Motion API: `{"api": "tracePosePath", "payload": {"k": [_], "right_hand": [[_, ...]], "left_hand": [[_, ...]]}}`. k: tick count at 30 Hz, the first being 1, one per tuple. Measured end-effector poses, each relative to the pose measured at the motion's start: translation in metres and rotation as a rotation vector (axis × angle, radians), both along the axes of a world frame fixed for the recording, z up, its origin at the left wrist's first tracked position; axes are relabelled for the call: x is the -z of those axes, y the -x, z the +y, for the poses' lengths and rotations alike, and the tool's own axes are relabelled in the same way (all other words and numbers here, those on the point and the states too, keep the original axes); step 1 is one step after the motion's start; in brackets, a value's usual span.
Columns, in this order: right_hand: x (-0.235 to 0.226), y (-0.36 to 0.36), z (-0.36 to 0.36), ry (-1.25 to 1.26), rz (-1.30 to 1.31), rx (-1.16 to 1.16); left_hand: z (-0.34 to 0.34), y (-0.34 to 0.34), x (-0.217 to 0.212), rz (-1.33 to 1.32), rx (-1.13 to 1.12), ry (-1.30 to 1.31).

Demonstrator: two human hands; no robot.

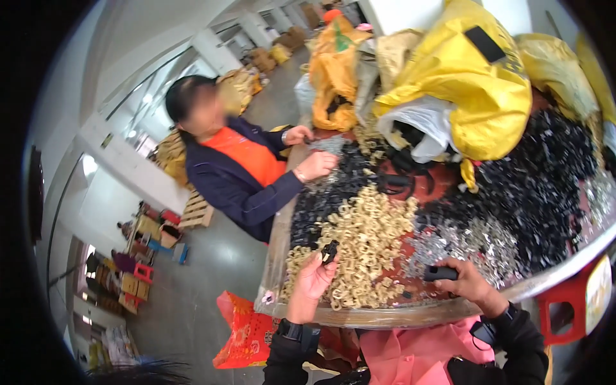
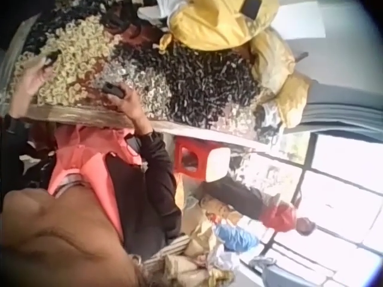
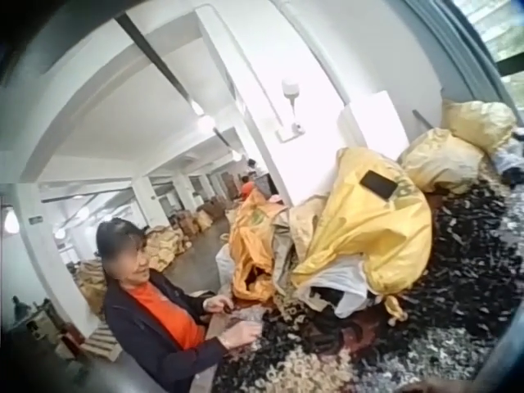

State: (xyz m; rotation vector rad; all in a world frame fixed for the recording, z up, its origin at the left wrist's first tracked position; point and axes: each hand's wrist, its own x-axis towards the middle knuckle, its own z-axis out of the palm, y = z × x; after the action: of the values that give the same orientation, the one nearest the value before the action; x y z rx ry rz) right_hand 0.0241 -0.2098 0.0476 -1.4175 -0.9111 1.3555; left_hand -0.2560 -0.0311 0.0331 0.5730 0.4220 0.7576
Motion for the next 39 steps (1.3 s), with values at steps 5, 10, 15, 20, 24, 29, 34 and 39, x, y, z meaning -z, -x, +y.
{"api": "tracePosePath", "payload": {"k": [5, 10, 15, 20, 24, 29, 34, 39], "right_hand": [[0.009, -0.01, -0.014, -0.082, -0.034, -0.026], [0.009, -0.033, -0.052, -0.162, -0.091, 0.057], [0.015, -0.052, -0.1, -0.134, -0.037, 0.295], [0.026, -0.066, -0.151, -0.329, -0.39, 0.395], [0.017, -0.07, -0.178, -0.313, -0.515, 0.425], [0.01, -0.071, -0.192, -0.312, -0.691, 0.375], [0.004, -0.072, -0.191, -0.329, -0.733, 0.322], [0.007, -0.071, -0.183, -0.332, -0.728, 0.252]], "left_hand": [[-0.037, -0.052, -0.027, 0.172, 0.229, -0.05], [-0.068, -0.112, -0.048, 0.078, 0.429, -0.212], [-0.098, -0.183, 0.003, 0.39, 0.639, -0.272], [-0.137, -0.225, 0.018, 0.354, 0.82, -0.283], [-0.16, -0.244, 0.021, 0.354, 0.931, -0.322], [-0.177, -0.255, 0.015, 0.374, 1.028, -0.323], [-0.177, -0.256, 0.015, 0.372, 1.078, -0.329], [-0.174, -0.25, 0.018, 0.369, 1.09, -0.34]]}}
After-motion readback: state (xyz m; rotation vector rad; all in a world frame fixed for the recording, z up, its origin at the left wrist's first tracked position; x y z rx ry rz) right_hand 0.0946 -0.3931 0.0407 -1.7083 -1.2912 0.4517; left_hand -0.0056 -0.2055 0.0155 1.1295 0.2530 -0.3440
